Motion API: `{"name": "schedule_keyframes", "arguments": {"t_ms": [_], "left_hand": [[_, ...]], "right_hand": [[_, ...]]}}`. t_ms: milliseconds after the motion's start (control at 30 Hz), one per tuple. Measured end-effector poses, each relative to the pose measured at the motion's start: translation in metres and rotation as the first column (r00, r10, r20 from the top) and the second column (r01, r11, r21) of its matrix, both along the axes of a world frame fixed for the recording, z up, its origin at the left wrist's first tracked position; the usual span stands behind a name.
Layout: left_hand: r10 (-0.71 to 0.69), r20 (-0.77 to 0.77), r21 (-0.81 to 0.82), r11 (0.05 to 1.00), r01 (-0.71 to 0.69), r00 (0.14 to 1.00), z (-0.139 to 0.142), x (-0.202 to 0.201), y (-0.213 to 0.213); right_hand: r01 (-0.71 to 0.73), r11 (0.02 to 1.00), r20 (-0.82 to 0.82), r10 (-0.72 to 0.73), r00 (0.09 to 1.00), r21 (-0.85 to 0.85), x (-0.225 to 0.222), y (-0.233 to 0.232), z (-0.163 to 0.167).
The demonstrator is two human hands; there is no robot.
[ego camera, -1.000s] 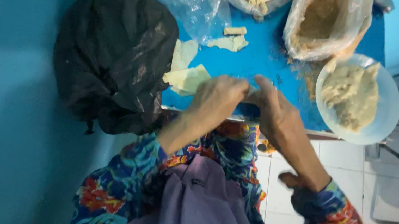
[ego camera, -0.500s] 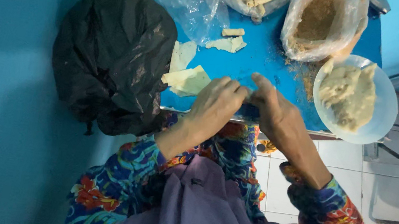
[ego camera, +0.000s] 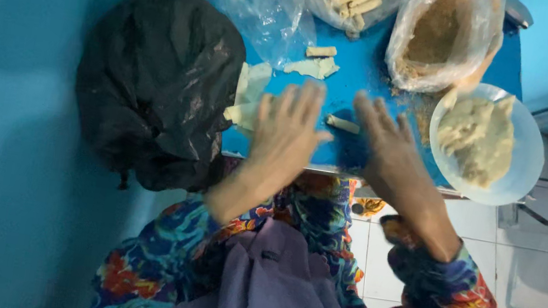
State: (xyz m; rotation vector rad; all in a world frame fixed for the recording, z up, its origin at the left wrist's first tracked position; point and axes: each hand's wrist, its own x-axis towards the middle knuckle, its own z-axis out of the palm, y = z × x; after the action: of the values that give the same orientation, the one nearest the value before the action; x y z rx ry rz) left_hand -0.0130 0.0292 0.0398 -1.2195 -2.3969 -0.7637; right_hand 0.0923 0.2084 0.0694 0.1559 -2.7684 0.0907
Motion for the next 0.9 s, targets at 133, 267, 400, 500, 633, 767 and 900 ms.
{"name": "schedule_keyframes", "arguments": {"t_ms": [133,267,400,500,633,767,900], "left_hand": [[0.067,0.051,-0.102,0.993,-0.062,0.996,-0.006,-0.013,-0.045],[0.023,0.026,0.099,0.995,-0.025,0.999,-0.015,-0.018,-0.056],[-0.002,0.027,0.130,0.992,-0.002,1.000,-0.018,-0.023,-0.056],[0.008,-0.031,0.085,0.996,-0.005,0.999,-0.020,-0.027,-0.055],[0.056,-0.049,0.113,0.992,-0.050,0.997,-0.022,-0.027,-0.056],[0.070,0.008,0.108,0.992,-0.071,0.998,-0.017,-0.033,-0.052],[0.000,0.101,0.375,0.926,-0.038,0.995,-0.012,-0.033,-0.051]], "right_hand": [[0.012,0.978,0.051,-0.001,0.999,-0.208,0.004,0.000,-0.001],[0.073,0.991,0.226,-0.046,0.973,-0.111,-0.017,-0.009,0.011],[-0.040,0.995,-0.044,0.036,0.998,-0.095,-0.047,0.012,0.055],[0.004,0.998,-0.426,0.024,0.904,0.065,-0.035,0.003,0.063],[-0.149,0.925,-0.083,0.128,0.988,-0.350,-0.034,-0.034,0.031],[-0.132,0.850,0.059,0.187,0.981,-0.509,-0.043,-0.069,-0.004],[-0.082,0.857,0.111,0.160,0.981,-0.508,-0.049,-0.075,-0.012]]}}
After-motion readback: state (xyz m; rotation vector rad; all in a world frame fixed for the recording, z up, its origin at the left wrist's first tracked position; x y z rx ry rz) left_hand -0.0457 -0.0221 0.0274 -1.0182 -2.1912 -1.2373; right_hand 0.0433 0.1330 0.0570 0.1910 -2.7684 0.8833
